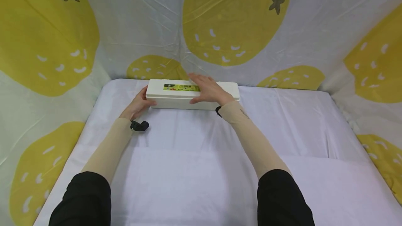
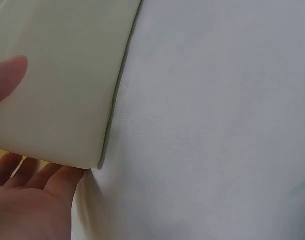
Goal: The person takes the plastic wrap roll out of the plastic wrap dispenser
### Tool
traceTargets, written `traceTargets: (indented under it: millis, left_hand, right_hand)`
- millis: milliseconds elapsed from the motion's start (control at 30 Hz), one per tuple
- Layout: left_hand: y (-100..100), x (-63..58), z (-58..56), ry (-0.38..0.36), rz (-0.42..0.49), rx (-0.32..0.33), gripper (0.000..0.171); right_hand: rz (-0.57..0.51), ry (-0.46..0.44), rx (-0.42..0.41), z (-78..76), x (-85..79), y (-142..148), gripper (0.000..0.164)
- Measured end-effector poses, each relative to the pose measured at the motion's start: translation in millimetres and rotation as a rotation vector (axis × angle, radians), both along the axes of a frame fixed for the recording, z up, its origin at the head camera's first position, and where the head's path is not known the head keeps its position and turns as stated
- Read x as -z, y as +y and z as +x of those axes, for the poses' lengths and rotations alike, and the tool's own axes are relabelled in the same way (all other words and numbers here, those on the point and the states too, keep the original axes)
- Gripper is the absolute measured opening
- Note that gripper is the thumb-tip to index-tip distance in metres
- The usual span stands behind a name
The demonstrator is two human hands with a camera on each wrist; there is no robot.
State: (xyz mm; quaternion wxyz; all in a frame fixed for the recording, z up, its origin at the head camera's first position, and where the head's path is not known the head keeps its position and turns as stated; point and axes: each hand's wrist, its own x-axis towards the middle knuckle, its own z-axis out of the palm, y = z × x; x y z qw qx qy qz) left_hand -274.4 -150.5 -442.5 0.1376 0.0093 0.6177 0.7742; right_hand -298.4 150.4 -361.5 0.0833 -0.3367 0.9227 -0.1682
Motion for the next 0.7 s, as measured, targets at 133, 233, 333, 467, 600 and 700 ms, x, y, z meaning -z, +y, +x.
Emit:
traceTargets:
  millis: [133, 233, 333, 467, 600, 700]
  left_hand:
    - [0.4, 0.6, -1.2, 0.001, -0.017, -0.008, 0.099]
    - [0.3, 1.8, -1.3, 0.007, -0.036, -0.015, 0.100]
    - [0.4, 3.9, -1.5, 0.012, -0.065, -0.024, 0.101]
    - [0.8, 7.3, -2.6, 0.036, -0.115, -0.029, 0.104]
    - [1.0, 8.9, -3.6, 0.060, -0.196, -0.028, 0.106]
    - [1.7, 7.8, -3.6, 0.064, -0.221, -0.030, 0.105]
  right_hand:
    - [0.012, -0.016, -0.009, -3.8, 2.8, -3.4, 0.106]
    - [0.008, -0.015, -0.016, -6.4, 6.5, -5.1, 0.105]
    - [0.020, -0.027, -0.016, -7.4, 8.7, -7.8, 0.106]
    - [0.057, -0.052, -0.013, -8.2, 9.7, -13.0, 0.105]
    - [0.111, -0.035, -0.018, -9.6, 11.2, -17.5, 0.104]
    - [0.150, -0.006, -0.025, -10.4, 12.5, -19.9, 0.104]
